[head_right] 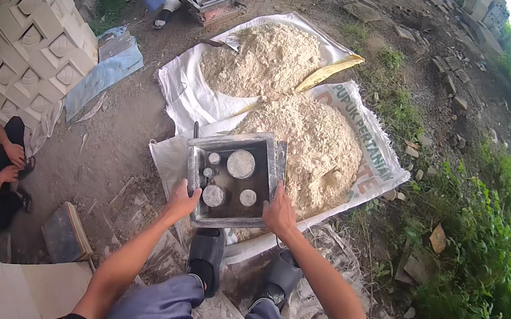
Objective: The person smooths and levels sand inside a metal mold using a metal tool, lifts off the square mold frame, and extracts the cylindrical mold inserts and base plate by hand.
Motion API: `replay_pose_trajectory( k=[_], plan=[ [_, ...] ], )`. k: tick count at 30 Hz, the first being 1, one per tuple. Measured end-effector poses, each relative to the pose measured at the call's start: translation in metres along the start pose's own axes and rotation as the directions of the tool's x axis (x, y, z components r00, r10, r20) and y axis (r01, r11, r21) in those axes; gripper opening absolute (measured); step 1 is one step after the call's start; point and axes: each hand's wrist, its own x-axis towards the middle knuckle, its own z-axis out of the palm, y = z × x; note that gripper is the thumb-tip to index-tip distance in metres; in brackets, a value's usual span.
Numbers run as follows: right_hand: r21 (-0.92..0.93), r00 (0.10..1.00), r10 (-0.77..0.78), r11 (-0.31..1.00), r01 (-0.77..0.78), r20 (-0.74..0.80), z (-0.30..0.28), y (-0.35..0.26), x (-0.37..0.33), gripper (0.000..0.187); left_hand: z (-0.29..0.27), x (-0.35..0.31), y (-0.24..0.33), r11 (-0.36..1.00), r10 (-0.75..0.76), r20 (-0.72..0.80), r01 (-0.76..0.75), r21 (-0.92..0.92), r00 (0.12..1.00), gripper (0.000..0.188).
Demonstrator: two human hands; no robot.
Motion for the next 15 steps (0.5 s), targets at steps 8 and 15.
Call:
replay_pose_trajectory(
  k=[8, 15],
  plan=[
    [0.241, 0.977, 0.053, 0.971, -0.001, -0.208, 0.02, 0.006, 0.01, 0.054, 0.057, 0.008, -0.008, 0.857, 0.088, -0.515, -0.329, -0.397, 0.853, 0.042],
    [0.254, 0.979, 0.029, 0.967, 0.024, -0.204, 0.001, -0.011, 0.007, 0.042, 0.027, -0.013, 0.009, 0.782, 0.084, -0.489, -0.361, -0.507, 0.868, 0.025]
  ],
)
